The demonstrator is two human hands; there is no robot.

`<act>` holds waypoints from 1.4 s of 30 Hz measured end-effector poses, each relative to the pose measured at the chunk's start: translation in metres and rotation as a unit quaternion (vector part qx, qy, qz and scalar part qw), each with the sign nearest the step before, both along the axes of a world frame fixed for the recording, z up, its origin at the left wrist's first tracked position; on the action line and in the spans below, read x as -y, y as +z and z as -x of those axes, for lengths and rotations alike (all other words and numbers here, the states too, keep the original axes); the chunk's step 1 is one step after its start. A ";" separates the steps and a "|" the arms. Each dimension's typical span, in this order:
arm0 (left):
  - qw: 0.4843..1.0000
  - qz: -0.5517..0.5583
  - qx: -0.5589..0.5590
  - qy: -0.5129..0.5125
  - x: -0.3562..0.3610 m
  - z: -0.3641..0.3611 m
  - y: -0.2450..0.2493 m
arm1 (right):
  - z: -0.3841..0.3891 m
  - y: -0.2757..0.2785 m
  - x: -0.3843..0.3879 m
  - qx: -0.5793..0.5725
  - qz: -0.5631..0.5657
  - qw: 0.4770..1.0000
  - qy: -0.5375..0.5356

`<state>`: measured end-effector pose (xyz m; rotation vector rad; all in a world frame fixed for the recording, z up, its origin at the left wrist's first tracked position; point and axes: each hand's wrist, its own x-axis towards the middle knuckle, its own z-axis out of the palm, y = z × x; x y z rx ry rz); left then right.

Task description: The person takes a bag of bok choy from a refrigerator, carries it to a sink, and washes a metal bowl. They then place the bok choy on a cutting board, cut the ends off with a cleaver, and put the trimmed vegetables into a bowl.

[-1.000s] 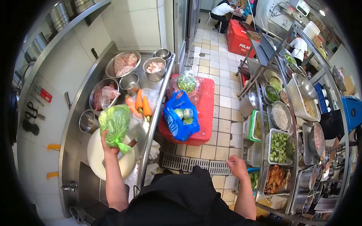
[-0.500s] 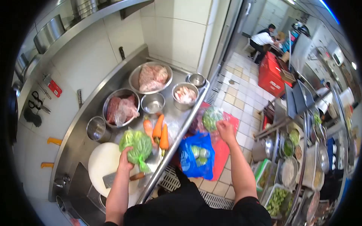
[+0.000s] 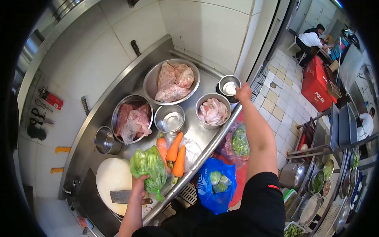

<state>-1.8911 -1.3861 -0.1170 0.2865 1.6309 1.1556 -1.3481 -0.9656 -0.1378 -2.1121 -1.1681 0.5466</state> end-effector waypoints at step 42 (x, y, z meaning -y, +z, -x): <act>0.863 -0.138 -0.386 0.296 0.283 0.413 0.099 | 0.065 0.101 0.248 -0.284 -0.127 0.938 0.154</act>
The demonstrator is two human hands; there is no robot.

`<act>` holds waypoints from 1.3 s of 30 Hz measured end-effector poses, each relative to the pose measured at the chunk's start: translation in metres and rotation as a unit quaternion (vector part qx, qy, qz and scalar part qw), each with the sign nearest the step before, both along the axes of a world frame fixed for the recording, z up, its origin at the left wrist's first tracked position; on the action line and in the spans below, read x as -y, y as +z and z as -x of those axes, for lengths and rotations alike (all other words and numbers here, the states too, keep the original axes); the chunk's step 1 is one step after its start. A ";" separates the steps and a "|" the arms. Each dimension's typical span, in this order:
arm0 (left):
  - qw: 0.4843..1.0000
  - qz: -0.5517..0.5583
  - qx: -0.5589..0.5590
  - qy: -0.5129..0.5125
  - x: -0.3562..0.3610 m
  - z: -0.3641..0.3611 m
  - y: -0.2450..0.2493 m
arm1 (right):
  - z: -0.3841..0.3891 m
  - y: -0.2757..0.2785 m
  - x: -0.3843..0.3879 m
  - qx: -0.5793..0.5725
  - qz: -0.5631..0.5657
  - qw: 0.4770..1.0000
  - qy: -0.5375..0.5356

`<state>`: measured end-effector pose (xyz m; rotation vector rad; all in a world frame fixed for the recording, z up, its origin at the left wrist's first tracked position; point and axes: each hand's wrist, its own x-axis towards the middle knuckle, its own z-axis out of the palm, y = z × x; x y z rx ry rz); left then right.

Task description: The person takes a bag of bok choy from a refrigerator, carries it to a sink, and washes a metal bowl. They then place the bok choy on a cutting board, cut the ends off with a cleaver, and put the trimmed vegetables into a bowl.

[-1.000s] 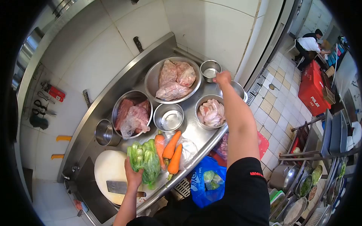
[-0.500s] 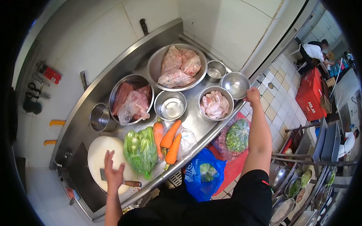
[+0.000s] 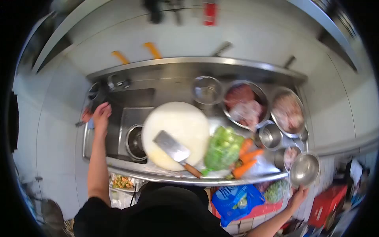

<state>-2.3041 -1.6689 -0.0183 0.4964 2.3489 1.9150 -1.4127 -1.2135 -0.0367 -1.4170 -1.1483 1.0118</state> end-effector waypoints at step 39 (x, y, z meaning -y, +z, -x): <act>0.909 0.004 0.404 -0.099 -0.050 0.247 -0.198 | 0.933 -0.100 0.241 0.147 0.206 0.808 0.532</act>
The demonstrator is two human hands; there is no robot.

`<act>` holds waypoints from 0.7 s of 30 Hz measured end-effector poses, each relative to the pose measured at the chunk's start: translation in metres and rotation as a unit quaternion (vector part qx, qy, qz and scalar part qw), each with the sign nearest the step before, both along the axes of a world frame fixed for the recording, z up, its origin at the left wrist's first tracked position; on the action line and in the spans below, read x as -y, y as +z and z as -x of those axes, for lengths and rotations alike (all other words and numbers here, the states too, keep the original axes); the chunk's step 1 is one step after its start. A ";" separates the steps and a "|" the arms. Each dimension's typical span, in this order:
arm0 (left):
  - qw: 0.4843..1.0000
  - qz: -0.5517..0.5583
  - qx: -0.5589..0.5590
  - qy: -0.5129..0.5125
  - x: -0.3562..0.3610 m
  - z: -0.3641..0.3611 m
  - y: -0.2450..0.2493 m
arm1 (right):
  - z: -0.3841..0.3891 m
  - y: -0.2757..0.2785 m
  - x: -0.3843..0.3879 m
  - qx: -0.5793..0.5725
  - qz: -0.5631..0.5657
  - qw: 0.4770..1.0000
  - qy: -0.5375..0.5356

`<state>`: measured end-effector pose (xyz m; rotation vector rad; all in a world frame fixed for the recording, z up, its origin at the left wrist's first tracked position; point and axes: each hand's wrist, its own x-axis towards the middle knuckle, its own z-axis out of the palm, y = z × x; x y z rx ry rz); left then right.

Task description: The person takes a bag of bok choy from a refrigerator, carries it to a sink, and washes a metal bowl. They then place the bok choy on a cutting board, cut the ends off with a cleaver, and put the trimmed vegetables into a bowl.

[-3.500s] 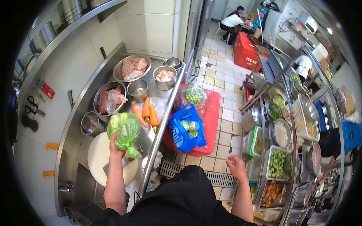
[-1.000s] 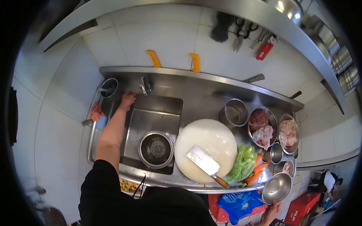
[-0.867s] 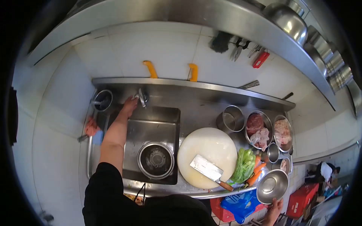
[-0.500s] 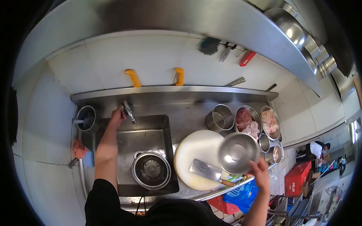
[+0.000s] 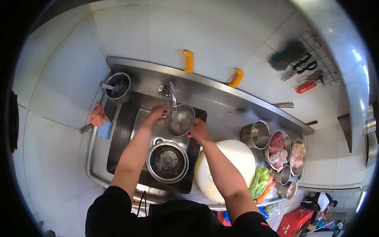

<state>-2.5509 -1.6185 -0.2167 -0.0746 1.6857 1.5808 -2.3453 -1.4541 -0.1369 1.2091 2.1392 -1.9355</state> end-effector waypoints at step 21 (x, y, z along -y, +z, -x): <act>0.999 0.010 0.004 -0.051 0.075 -0.097 0.045 | 0.049 -0.030 0.044 0.033 -0.460 0.780 0.422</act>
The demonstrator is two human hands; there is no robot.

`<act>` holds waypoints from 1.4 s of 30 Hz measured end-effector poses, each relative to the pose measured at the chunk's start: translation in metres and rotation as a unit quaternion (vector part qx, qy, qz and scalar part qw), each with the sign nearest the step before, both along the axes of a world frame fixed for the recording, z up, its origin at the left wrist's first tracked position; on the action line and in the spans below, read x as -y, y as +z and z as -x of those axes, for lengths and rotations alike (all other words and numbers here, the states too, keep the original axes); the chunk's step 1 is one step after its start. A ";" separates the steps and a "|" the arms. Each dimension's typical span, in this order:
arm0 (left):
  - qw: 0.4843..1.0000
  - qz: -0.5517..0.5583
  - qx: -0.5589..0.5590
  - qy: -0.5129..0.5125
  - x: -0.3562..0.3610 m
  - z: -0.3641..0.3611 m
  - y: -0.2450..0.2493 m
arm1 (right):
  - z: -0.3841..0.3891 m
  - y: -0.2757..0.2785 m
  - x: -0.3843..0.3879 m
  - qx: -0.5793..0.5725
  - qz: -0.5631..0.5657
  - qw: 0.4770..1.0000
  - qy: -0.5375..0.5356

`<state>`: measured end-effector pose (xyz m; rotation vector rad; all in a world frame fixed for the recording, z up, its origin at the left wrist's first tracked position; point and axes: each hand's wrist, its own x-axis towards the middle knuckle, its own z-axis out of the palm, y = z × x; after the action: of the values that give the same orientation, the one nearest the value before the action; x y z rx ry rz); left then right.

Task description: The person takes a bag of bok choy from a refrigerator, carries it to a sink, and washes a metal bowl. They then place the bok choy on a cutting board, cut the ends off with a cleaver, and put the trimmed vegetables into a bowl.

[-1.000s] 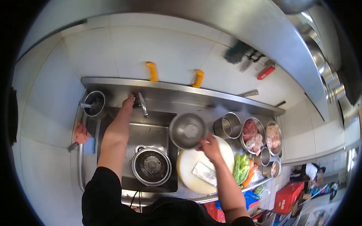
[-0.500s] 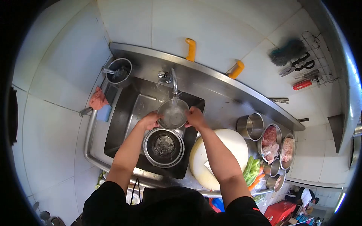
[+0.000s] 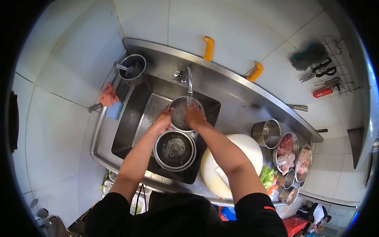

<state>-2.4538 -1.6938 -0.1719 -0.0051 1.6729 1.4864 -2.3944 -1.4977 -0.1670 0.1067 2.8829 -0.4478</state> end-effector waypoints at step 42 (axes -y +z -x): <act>0.981 -0.081 0.075 0.159 -0.022 0.035 -0.067 | -0.007 0.009 0.008 -0.197 0.143 0.962 -0.124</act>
<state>-2.4892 -1.6717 -0.2389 -0.3010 1.4751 1.8090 -2.3869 -1.5059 -0.1575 0.3732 3.1579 -1.0335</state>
